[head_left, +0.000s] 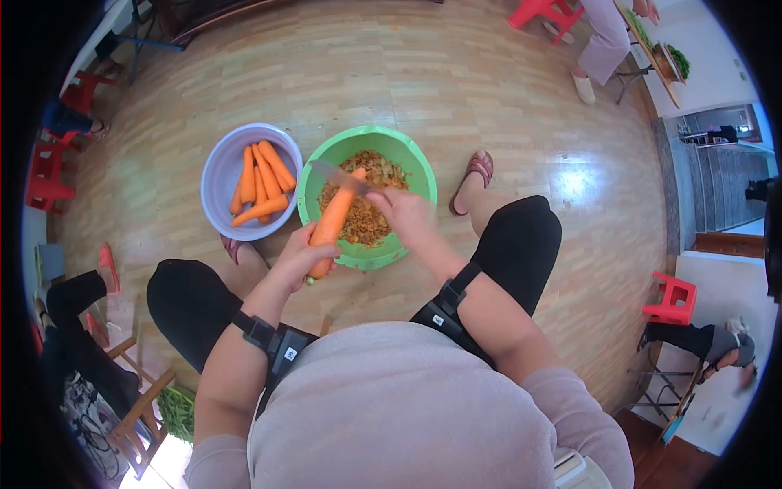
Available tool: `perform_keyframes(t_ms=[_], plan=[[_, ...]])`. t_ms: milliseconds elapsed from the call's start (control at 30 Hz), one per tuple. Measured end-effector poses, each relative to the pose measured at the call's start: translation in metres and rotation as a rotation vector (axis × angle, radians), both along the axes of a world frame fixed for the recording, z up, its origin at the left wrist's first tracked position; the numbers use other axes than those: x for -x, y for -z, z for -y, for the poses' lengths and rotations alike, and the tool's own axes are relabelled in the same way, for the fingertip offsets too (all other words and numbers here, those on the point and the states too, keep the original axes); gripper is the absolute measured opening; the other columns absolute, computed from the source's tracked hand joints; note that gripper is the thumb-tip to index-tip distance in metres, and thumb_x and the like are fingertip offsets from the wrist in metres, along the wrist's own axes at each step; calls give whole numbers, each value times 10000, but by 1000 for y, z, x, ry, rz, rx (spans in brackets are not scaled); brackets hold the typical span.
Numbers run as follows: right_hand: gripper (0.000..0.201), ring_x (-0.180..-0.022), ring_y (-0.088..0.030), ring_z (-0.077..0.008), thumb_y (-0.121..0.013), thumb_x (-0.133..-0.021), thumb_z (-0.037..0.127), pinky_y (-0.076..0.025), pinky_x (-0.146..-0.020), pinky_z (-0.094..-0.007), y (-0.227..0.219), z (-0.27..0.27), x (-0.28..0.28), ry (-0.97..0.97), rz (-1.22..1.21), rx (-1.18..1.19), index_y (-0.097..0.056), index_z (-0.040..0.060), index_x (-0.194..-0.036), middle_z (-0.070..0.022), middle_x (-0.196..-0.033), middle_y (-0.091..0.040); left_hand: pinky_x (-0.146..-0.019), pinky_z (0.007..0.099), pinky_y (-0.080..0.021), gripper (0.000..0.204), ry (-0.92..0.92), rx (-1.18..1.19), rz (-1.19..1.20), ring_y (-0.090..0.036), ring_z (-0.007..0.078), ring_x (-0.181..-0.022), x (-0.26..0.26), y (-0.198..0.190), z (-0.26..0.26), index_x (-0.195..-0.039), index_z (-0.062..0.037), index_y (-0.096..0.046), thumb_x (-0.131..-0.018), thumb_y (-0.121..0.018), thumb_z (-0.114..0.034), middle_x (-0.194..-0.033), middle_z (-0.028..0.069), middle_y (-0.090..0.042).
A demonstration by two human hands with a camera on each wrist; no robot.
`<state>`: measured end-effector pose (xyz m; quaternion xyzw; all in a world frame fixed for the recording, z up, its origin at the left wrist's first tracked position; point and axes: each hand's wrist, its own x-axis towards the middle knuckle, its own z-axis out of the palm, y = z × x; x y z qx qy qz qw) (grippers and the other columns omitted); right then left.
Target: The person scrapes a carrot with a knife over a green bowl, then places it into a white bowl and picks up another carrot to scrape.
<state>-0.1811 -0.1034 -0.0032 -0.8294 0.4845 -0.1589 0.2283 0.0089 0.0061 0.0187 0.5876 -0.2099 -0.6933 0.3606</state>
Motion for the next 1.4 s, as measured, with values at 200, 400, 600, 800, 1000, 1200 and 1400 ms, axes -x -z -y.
perform_keyframes(t_ms=[200, 400, 600, 800, 1000, 1200, 1400], plan=[[460, -607, -617, -347, -465, -913, 467, -481, -534, -454, 1, 17, 15, 153, -192, -47, -624, 71, -742, -156, -657, -622, -553, 270, -523, 490, -31, -47, -72, -592, 152, -689, -4, 2, -2, -1190, 11, -450, -747, -651, -42, -847, 84, -549], [424, -607, -614, -328, -489, -906, 461, -472, -526, -434, -17, -19, -6, -173, 11, -70, -635, 93, -754, -124, -663, -624, -536, 261, -493, 446, -59, -44, -41, -577, 141, -636, -4, 7, 0, -1161, -15, -443, -760, -634, -55, -822, 71, -559], [417, -620, -619, -324, -496, -897, 475, -480, -538, -431, 8, -6, -1, -107, 112, -98, -664, 108, -793, -127, -670, -628, -536, 261, -491, 454, -28, -25, -65, -573, 144, -611, -3, -5, 1, -1162, -15, -449, -750, -637, -48, -811, 71, -557], [468, -665, -630, -344, -446, -912, 494, -492, -582, -450, -4, 24, 23, 148, -259, -122, -666, 94, -807, -155, -701, -641, -537, 262, -490, 456, 40, 12, -54, -569, 140, -604, -6, 10, -5, -1154, -12, -457, -747, -654, -64, -806, 66, -554], [445, -615, -620, -329, -488, -902, 469, -486, -543, -435, -19, -10, -1, -69, -29, -80, -641, 77, -758, -145, -655, -621, -530, 259, -489, 461, 10, -19, -8, -560, 133, -606, -5, 18, -4, -1154, -11, -460, -754, -674, -94, -812, 61, -553], [419, -591, -616, -325, -514, -884, 471, -481, -525, -435, -3, -23, -8, -170, 37, -68, -642, 92, -761, -140, -625, -612, -530, 264, -491, 427, 23, 14, 97, -567, 132, -621, -1, 9, -4, -1119, -6, -492, -740, -673, -85, -822, 59, -547], [449, -616, -627, -344, -468, -909, 475, -489, -534, -439, 16, 16, 20, 113, -234, -56, -646, 82, -787, -156, -662, -630, -536, 255, -478, 440, 44, 15, 100, -557, 127, -610, -3, 12, -7, -1120, 1, -503, -730, -684, -95, -830, 61, -540]])
